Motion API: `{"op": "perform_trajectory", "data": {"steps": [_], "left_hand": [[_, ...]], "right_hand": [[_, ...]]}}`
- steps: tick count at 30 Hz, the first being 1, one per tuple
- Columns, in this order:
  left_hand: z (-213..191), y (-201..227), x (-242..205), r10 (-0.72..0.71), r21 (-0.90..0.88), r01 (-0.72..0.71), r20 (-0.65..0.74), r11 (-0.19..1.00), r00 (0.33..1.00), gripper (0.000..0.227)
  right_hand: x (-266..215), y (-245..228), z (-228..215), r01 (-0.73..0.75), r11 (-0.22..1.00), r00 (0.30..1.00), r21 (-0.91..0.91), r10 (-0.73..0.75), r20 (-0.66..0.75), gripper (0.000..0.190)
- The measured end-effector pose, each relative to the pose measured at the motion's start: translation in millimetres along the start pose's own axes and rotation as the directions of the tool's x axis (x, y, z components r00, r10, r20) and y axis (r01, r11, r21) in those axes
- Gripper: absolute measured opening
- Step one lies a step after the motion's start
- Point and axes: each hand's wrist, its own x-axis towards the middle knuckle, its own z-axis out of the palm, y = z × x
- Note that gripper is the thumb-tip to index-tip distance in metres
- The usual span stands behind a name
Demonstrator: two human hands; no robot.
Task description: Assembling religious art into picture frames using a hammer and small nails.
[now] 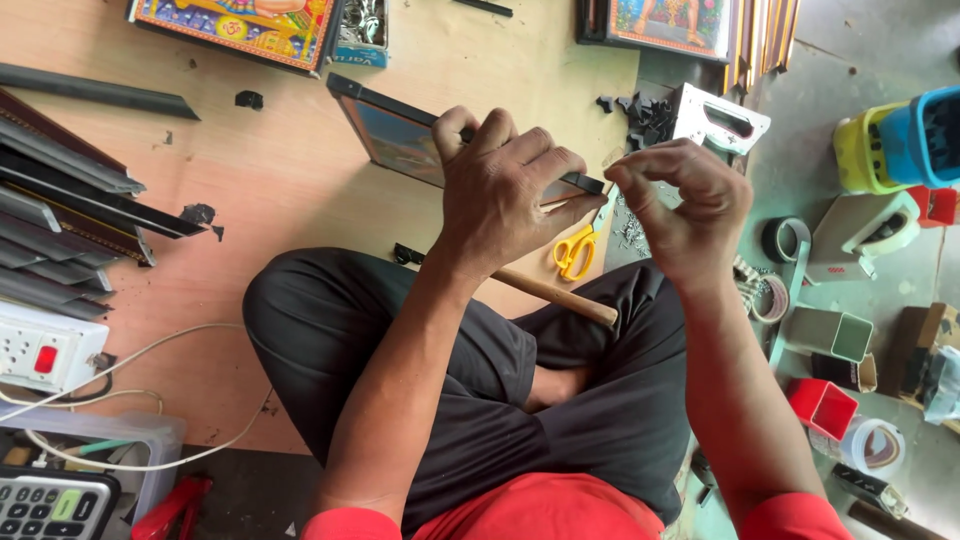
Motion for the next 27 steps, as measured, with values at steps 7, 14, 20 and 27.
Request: {"op": "perform_trajectory", "data": {"steps": [7,14,20,27], "left_hand": [[3.0,-3.4,-1.0,-0.005,-0.011,0.005,0.001,1.0,1.0,0.035],[-12.6,1.4,7.1,-0.066,-0.129,0.067,0.011,0.989,0.998,0.023],[-18.9,9.6,12.0,-0.134,-0.182,0.142,0.055,0.973,0.989,0.017],[-18.8,16.4,16.6,-0.167,-0.126,0.179,0.104,0.976,0.98,0.015]], "right_hand": [[2.9,-7.1,6.5,0.067,0.976,0.993,-0.207,-0.046,0.106,0.009],[-1.0,-9.9,12.9,0.201,0.92,0.98,-0.336,-0.187,0.074,0.012],[-14.4,-5.6,31.6,0.362,0.796,0.907,-0.485,-0.42,-0.012,0.021],[-30.7,2.6,30.9,0.427,0.729,0.867,-0.535,-0.499,0.011,0.028]]}}
